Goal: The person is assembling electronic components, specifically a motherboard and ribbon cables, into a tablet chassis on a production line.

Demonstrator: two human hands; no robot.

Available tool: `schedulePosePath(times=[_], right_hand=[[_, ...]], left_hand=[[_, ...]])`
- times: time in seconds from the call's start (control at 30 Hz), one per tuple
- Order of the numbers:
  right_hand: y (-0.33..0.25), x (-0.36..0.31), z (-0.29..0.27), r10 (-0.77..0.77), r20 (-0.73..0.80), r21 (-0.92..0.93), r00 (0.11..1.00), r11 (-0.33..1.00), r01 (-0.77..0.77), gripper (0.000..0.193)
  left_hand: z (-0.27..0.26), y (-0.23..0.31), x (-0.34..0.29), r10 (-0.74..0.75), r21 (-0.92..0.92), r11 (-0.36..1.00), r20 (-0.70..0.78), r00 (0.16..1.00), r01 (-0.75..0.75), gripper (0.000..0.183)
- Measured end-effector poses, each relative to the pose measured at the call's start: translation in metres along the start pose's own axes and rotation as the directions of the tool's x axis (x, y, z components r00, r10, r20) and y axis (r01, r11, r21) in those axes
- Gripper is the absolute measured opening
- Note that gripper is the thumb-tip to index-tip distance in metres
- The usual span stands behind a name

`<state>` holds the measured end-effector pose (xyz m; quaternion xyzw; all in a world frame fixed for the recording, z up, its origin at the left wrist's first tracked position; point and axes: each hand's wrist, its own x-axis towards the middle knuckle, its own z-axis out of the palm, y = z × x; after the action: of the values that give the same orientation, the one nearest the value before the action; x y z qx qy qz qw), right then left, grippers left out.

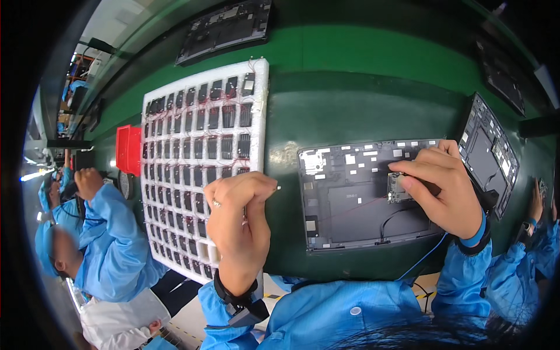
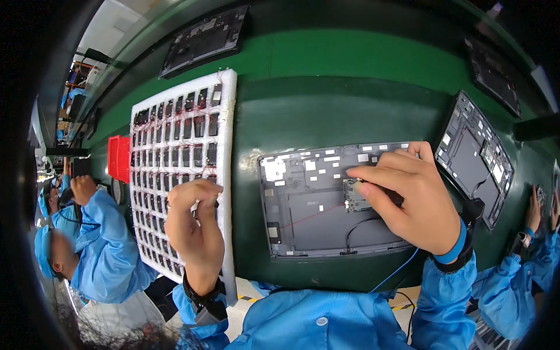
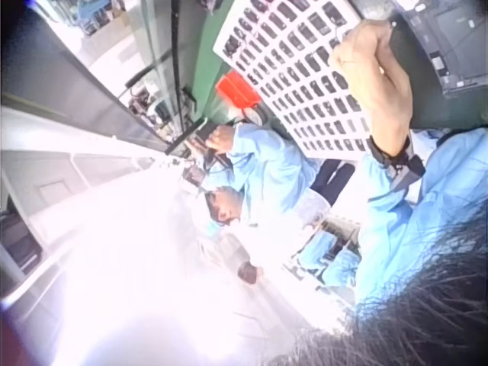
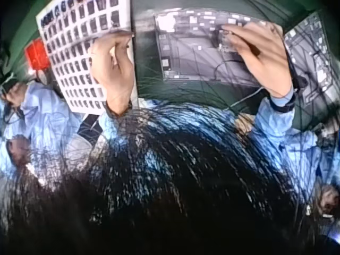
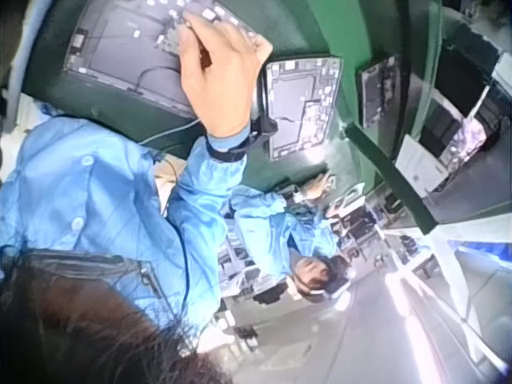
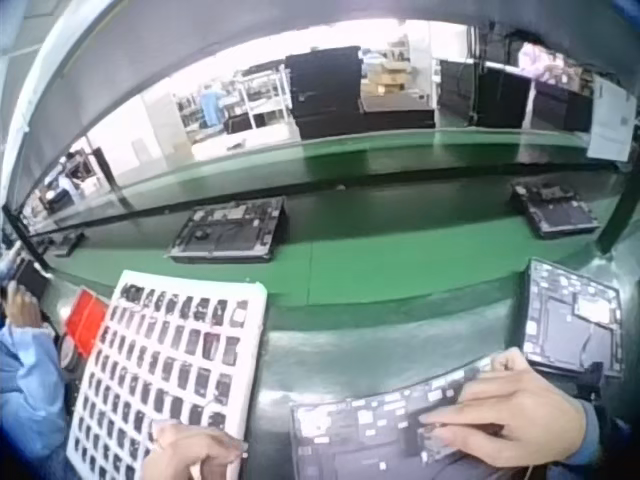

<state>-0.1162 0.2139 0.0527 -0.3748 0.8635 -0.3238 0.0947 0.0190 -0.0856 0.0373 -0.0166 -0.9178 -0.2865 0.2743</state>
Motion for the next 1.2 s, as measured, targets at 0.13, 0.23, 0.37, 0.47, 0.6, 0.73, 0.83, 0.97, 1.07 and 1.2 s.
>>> schedulePosePath(times=[0.13,0.23,0.37,0.47,0.6,0.73,0.83,0.97,1.07,1.2], right_hand=[[-0.002,-0.007,0.0,-0.01,-0.022,-0.031,1.0,0.999,0.009,0.021],[0.002,-0.009,0.0,0.018,0.0,-0.089,1.0,0.996,-0.018,0.02],[0.011,-0.014,0.0,0.027,-0.007,-0.077,1.0,0.997,-0.027,0.02],[0.018,-0.015,-0.003,0.01,0.054,0.007,0.999,1.0,-0.01,0.021],[0.018,-0.002,-0.01,-0.047,0.099,0.14,0.994,0.99,0.033,0.021],[0.025,-0.003,-0.009,0.011,0.119,0.266,0.993,0.963,-0.043,0.025],[0.026,0.001,-0.002,0.006,0.074,0.271,0.997,0.962,-0.026,0.024],[0.032,0.01,-0.005,-0.112,-0.055,0.076,0.992,0.99,0.116,0.029],[0.017,0.001,-0.028,-0.046,-0.295,0.133,0.954,0.987,0.089,0.029],[0.014,-0.056,-0.045,0.223,-0.363,0.331,0.905,0.939,-0.099,0.029]], left_hand=[[0.002,0.003,0.002,-0.026,-0.017,0.999,0.041,0.999,0.027,0.02],[0.014,0.008,0.0,-0.029,-0.088,0.996,0.046,0.998,0.033,0.022],[0.023,0.017,0.002,-0.043,-0.17,0.983,0.15,0.988,0.069,0.015],[0.032,0.01,0.007,-0.042,-0.211,0.975,0.164,0.986,0.076,0.01],[0.031,0.01,0.016,-0.09,-0.307,0.939,0.209,0.974,0.153,0.005],[0.023,0.008,0.005,-0.223,-0.372,0.872,0.274,0.935,0.317,0.007],[0.018,0.004,-0.007,-0.266,-0.411,0.827,0.316,0.911,0.384,0.012],[0.019,-0.003,-0.015,-0.285,-0.421,0.816,0.304,0.909,0.396,0.013],[0.008,-0.007,-0.023,-0.363,-0.427,0.775,0.305,0.88,0.467,0.013],[-0.008,-0.009,-0.034,-0.39,-0.478,0.704,0.358,0.848,0.525,0.012]])
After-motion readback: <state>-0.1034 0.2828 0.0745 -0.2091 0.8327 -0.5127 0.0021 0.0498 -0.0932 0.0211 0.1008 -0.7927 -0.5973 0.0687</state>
